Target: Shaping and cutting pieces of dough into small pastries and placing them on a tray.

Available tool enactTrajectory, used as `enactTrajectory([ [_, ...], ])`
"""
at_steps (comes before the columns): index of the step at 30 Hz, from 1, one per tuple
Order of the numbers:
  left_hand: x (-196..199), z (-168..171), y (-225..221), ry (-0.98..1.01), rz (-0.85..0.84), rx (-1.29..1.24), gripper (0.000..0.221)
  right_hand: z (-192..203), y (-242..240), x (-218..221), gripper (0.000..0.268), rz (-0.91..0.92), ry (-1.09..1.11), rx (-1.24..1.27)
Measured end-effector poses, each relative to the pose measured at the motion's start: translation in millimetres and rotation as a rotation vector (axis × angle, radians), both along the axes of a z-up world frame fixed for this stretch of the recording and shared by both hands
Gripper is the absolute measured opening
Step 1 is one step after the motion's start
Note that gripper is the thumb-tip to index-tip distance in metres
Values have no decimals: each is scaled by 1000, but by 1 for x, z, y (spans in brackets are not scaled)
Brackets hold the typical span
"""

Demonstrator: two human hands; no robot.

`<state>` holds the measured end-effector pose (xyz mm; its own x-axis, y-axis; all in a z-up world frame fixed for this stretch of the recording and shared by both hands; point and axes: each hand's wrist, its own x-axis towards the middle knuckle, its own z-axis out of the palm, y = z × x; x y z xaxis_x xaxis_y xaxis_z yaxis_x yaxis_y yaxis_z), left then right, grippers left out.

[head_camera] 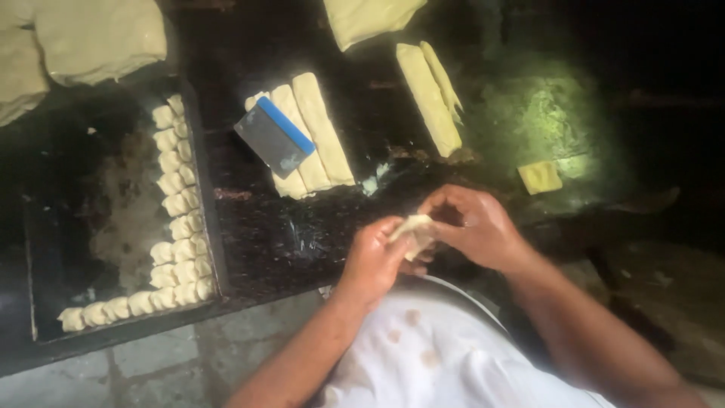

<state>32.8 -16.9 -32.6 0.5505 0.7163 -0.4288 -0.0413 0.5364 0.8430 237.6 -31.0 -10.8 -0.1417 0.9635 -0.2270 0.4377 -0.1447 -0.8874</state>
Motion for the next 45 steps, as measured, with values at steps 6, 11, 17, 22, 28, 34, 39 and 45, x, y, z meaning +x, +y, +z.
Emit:
enactTrajectory([
  [6, -11, 19, -1, 75, 313, 269, 31, 3, 2, -31, 38, 88, -150, 922],
  [11, -23, 28, -4, 12, 408, 214, 26, -17, 1, -32, 32, 90, -324, 1038],
  [17, -36, 44, -9, 200, 271, 648, 13, -2, 22, -39, 8, 8, 1, 380],
  [22, -60, 32, -4, 84, 194, 688, 13, 10, 33, -45, 24, 58, 605, -114],
  [28, -67, 49, 7, 67, 65, 423, 32, 30, 21, -68, 20, 22, -95, 250],
  [34, -82, 35, 17, -230, 121, 85, 31, 22, -1, -87, 43, 79, -330, 1041],
  [39, -73, 27, 17, -233, 128, 16, 31, -5, 7, -51, 50, 166, -382, 1014],
  [45, -66, 26, 10, 131, 278, 276, 31, -60, 74, 54, 22, -181, -630, 603],
])
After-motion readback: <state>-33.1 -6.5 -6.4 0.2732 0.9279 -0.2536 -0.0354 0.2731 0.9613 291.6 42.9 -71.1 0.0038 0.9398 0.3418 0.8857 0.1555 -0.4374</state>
